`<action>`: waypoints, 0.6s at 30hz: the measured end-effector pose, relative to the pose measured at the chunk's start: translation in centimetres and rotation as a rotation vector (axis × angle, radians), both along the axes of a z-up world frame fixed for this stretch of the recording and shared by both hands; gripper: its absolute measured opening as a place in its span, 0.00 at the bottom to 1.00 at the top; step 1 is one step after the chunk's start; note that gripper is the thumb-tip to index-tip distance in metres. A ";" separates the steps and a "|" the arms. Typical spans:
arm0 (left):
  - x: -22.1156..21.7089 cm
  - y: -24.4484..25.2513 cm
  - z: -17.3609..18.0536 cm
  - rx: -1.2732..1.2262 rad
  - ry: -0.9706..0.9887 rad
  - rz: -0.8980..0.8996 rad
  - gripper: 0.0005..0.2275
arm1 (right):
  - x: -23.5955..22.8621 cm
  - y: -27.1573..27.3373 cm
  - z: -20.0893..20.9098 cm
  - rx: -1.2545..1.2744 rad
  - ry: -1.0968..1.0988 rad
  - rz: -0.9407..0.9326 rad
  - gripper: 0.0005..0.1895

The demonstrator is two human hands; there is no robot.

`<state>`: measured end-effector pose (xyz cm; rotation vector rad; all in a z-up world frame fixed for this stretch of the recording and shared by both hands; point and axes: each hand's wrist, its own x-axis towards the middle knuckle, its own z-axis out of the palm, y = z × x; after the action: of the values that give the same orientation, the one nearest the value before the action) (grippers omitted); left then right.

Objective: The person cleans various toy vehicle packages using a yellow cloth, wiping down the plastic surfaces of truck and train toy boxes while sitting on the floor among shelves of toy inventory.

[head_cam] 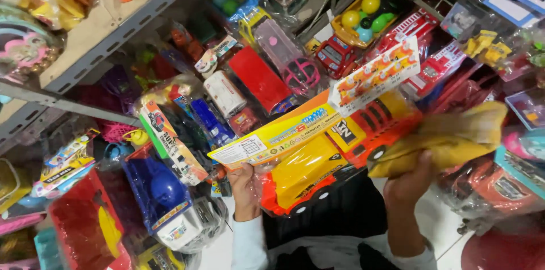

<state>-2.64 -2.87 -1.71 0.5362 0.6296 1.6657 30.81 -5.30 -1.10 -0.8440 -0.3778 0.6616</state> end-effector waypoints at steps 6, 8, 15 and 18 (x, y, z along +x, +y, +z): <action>-7.8 -1.0 -6.7 -0.045 0.192 -0.034 0.17 | 3.8 2.9 1.7 -0.057 -0.272 0.010 0.24; -11.3 -2.5 -9.9 -0.093 0.394 -0.191 0.16 | 1.9 4.7 4.9 -0.180 -0.831 0.278 0.27; -11.9 -9.9 -3.9 -0.228 0.533 -0.348 0.30 | -0.3 11.2 7.5 -0.143 -0.623 0.822 0.38; -9.9 -8.3 -4.1 -0.337 0.358 -0.061 0.27 | -1.0 11.8 7.3 -0.167 -0.557 0.809 0.35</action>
<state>-12.55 -11.21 -5.85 0.6042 1.1202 1.3768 29.77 6.49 6.19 -1.0296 -1.2178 1.2123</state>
